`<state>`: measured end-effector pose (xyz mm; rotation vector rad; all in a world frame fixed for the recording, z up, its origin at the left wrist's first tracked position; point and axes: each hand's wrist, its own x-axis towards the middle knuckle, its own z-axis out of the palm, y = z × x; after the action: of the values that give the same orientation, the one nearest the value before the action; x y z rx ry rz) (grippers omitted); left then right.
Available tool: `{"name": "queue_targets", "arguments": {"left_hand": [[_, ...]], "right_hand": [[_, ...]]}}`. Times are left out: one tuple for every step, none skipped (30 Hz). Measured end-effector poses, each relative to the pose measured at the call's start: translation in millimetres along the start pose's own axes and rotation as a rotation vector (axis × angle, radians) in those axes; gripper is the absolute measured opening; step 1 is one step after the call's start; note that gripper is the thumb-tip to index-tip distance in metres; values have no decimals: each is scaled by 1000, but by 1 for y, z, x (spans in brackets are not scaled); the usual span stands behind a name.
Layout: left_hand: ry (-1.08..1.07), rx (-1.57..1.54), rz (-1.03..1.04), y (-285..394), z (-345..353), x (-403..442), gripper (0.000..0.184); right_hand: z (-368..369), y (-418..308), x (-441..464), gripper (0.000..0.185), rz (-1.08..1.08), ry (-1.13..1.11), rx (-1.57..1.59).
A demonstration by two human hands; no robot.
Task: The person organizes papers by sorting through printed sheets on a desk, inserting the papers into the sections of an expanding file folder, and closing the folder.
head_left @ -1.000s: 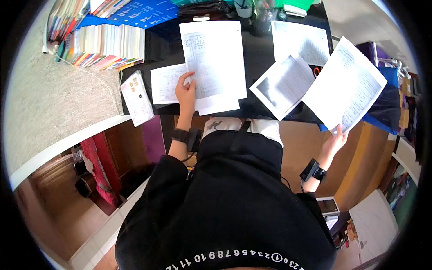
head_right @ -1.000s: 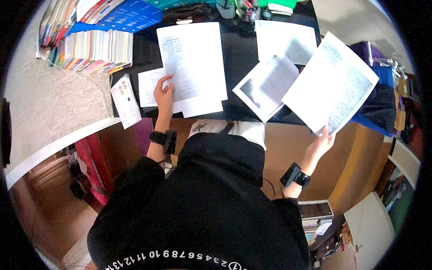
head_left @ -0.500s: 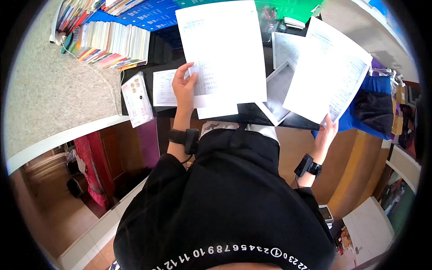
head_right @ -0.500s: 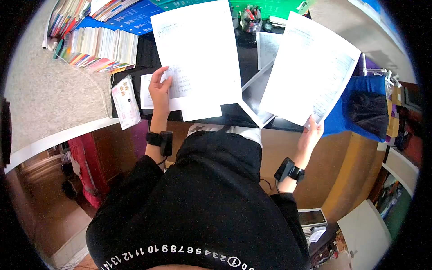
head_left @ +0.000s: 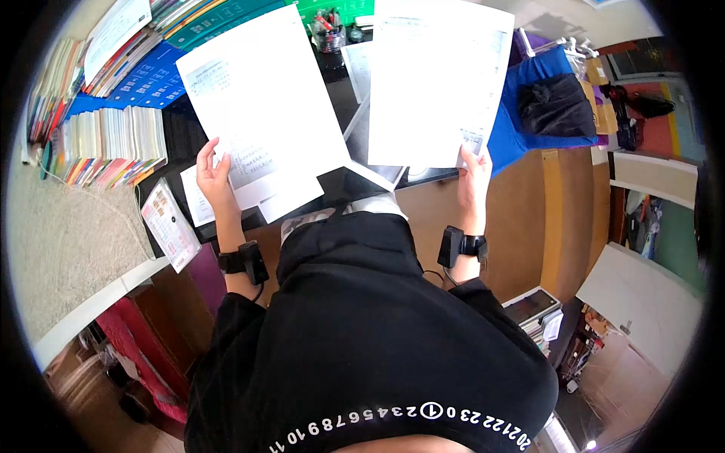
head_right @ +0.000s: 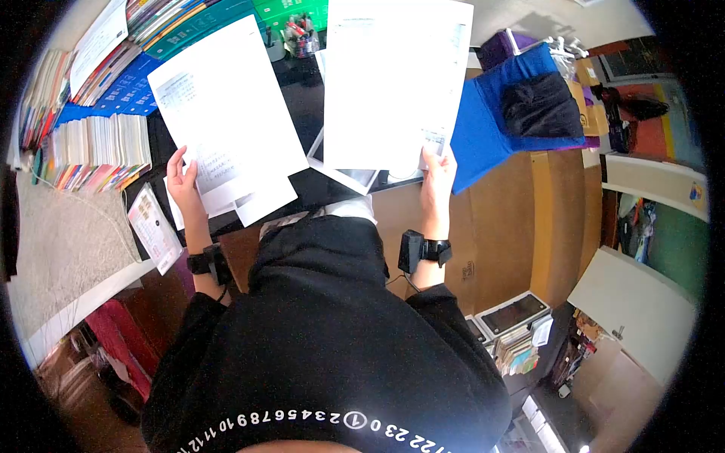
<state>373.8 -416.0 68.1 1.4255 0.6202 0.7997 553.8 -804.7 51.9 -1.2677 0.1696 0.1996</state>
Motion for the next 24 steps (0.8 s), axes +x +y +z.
{"name": "queue_targets", "arguments": {"left_hand": [[2, 2, 0, 0, 2, -2, 34], [7, 3, 3, 1, 3, -4, 34], [13, 5, 7, 4, 4, -5, 34], [12, -2, 0, 5, 4, -7, 35], [14, -8, -8, 4, 2, -9, 35], [16, -14, -13, 3, -1, -11, 35], [19, -18, -16, 3, -5, -12, 35], [22, -18, -5, 3, -8, -13, 35], [26, -17, 4, 4, -9, -15, 35], [30, -16, 11, 5, -12, -17, 36], [31, 14, 29, 5, -15, -19, 36], [34, 44, 46, 4, -17, -21, 37], [36, 73, 67, 3, -20, -22, 37], [45, 80, 75, 0, -22, -24, 38], [57, 89, 92, -2, -25, -26, 39], [72, 68, 66, 0, -25, -29, 41], [89, -5, 3, -7, -30, -29, 43], [80, -6, 2, -11, -35, -29, 44], [81, -45, -14, -6, -33, -32, 45], [87, -60, -30, 2, -29, -35, 46], [73, -13, 15, 6, -28, -36, 46], [61, 13, 40, 17, -23, -38, 44], [46, 63, 65, 30, -17, -39, 40], [48, 43, 54, 41, -12, -42, 39]], "right_hand": [[-2, 1, 1, 35, -3, -2, -2], [-2, 1, 0, 35, -8, -6, -4], [-1, 2, 0, 35, -12, -13, -6], [-1, 2, 1, 36, -12, -23, 12], [-2, 2, 0, 36, -9, -28, 12], [-2, 0, -1, 36, -7, -34, 15], [-1, 0, -2, 36, -5, -42, 19], [1, -2, -3, 36, -6, -45, 18], [2, -4, -3, 36, -5, -48, 17], [3, -4, -4, 36, -1, -51, 13], [2, -3, -6, 35, 5, -51, 10], [1, -2, -6, 35, 11, -52, 8], [1, -2, -6, 35, 15, -54, 6], [-2, 0, -6, 36, 12, -57, -16], [-4, 3, -6, 37, -17, -79, -34], [-5, 3, -5, 38, -12, -91, -33], [-5, 4, -5, 38, 1, -111, -29], [-3, 4, -6, 38, 6, -116, -44], [-1, 2, -7, 38, 10, -124, -56], [2, 1, -9, 37, 8, -125, -49], [4, 1, -11, 36, 7, -124, -45], [5, 2, -10, 36, 14, -127, -61], [5, 3, -9, 35, 21, -125, -83], [4, 3, -8, 35, 47, -137, -65]]}}
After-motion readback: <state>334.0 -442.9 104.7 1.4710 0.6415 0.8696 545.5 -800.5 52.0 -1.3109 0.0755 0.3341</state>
